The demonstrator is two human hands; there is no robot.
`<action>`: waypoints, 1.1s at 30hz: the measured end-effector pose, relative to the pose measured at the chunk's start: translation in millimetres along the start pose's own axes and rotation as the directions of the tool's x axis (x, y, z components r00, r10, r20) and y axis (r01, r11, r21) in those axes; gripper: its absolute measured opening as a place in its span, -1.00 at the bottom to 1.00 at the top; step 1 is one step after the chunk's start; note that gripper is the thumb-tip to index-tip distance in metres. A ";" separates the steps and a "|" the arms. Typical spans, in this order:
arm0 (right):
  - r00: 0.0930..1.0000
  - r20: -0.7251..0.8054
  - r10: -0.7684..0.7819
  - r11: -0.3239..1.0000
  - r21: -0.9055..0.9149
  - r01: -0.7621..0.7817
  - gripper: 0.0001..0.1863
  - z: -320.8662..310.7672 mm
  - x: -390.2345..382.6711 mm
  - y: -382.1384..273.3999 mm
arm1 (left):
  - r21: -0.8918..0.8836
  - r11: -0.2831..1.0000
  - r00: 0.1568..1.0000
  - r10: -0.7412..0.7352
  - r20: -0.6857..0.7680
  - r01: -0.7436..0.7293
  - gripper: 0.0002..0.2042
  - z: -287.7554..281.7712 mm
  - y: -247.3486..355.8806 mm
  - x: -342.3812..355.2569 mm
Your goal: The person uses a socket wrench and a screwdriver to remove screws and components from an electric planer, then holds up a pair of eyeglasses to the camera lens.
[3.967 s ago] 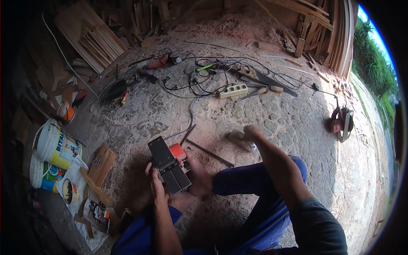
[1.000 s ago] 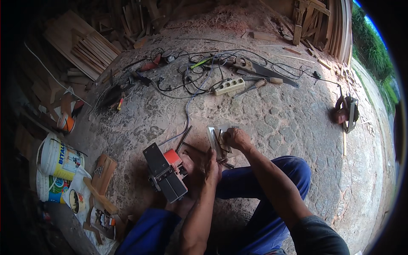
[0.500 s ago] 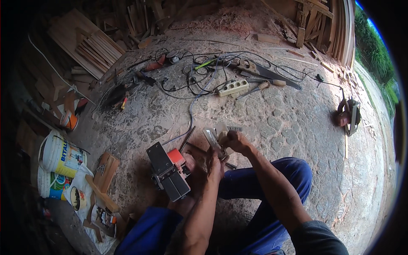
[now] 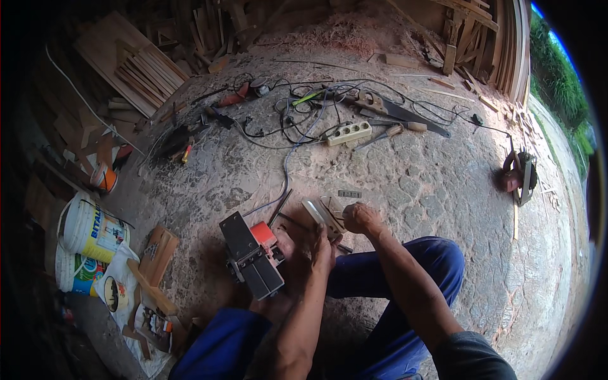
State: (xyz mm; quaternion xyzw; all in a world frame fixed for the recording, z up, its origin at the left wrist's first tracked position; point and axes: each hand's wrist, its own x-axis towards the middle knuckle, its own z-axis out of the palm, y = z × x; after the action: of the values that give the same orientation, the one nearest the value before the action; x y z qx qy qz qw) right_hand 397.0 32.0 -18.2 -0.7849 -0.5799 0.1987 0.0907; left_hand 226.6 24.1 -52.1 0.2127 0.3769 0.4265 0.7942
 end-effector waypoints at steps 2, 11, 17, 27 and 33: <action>0.999 0.043 -0.028 0.999 -0.026 0.029 -0.64 -12.3 -16.0 -27.9 | 0.080 0.995 0.996 0.070 -0.050 -0.066 -0.38 -2.5 7.1 -8.4; 0.985 -0.171 0.036 0.994 -0.097 -0.053 -0.70 -24.3 -27.7 -34.7 | 0.329 0.939 0.984 0.143 -0.109 -0.099 -0.40 0.5 -3.3 -8.2; 0.913 -0.318 -0.256 0.941 0.135 0.311 -0.79 -60.9 -28.3 -29.8 | 0.864 0.284 0.764 0.625 0.161 -0.415 -0.48 29.3 35.9 -25.3; 0.790 -0.151 -0.594 0.744 0.271 0.611 -0.83 -121.8 -40.9 -39.4 | 0.715 -0.507 0.635 0.361 0.683 -0.482 -0.88 82.5 190.5 -65.5; 0.916 0.120 -0.384 0.662 0.726 0.183 -0.71 -137.2 -60.1 -74.1 | 0.650 -0.372 0.631 0.191 0.752 -0.662 -0.86 54.3 238.4 -74.7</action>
State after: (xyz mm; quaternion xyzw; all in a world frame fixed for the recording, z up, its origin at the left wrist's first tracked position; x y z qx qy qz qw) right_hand 374.5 10.3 145.9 -0.5562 -0.5829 0.4892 0.3341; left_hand 119.4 90.7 170.2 0.9101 0.2986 0.2365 0.1631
